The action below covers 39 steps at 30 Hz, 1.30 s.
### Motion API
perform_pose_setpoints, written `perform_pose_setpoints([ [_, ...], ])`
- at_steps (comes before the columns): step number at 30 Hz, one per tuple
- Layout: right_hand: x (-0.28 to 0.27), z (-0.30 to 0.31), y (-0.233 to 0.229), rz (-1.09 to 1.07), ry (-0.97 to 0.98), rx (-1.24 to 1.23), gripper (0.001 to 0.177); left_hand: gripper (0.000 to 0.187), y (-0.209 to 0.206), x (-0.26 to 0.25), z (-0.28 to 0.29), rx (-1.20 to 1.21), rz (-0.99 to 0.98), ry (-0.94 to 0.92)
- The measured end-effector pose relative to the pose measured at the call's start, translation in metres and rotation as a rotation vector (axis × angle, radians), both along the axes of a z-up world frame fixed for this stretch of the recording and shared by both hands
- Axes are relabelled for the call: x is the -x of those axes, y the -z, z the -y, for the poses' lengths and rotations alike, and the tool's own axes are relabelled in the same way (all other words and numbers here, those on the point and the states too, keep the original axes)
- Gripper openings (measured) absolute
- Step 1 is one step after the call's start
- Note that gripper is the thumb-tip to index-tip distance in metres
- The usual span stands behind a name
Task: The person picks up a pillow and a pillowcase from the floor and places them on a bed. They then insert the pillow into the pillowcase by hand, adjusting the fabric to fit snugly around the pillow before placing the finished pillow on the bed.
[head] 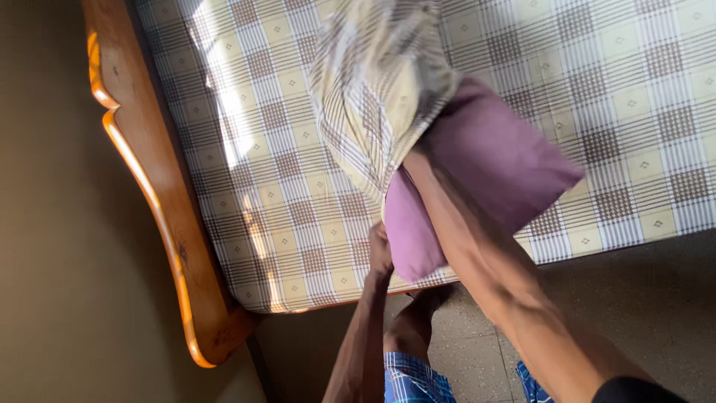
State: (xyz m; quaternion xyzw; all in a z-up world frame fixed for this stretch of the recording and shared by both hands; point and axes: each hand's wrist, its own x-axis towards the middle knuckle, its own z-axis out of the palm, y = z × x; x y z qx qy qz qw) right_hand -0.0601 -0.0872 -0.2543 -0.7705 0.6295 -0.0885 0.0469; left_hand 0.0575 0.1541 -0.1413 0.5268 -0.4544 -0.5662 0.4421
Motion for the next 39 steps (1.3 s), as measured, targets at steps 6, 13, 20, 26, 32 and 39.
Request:
perform_pose_setpoints([
  [6,0.007,0.000,-0.057,-0.143,-0.428,-0.172,0.042,0.020,-0.058,0.017,-0.018,-0.452,0.141,-0.032],
  [13,0.111,-0.077,-0.225,0.104,-0.884,0.036,0.040,0.034,-0.117,0.016,0.035,0.055,0.768,-0.069],
  [20,0.220,-0.003,-0.231,0.807,0.004,-0.275,0.025,0.050,-0.161,0.075,0.151,0.297,0.861,0.079],
  [26,0.240,0.015,-0.190,1.198,0.529,-0.901,0.036,0.128,-0.104,0.133,0.211,-0.026,1.013,0.108],
  [32,0.213,-0.008,-0.217,1.236,0.396,-0.714,0.019,0.137,-0.118,0.148,0.210,-0.130,0.828,-0.048],
  [39,0.137,-0.024,-0.362,0.844,-0.278,-0.094,0.014,0.106,-0.137,0.115,0.187,0.009,-0.426,-0.326],
])
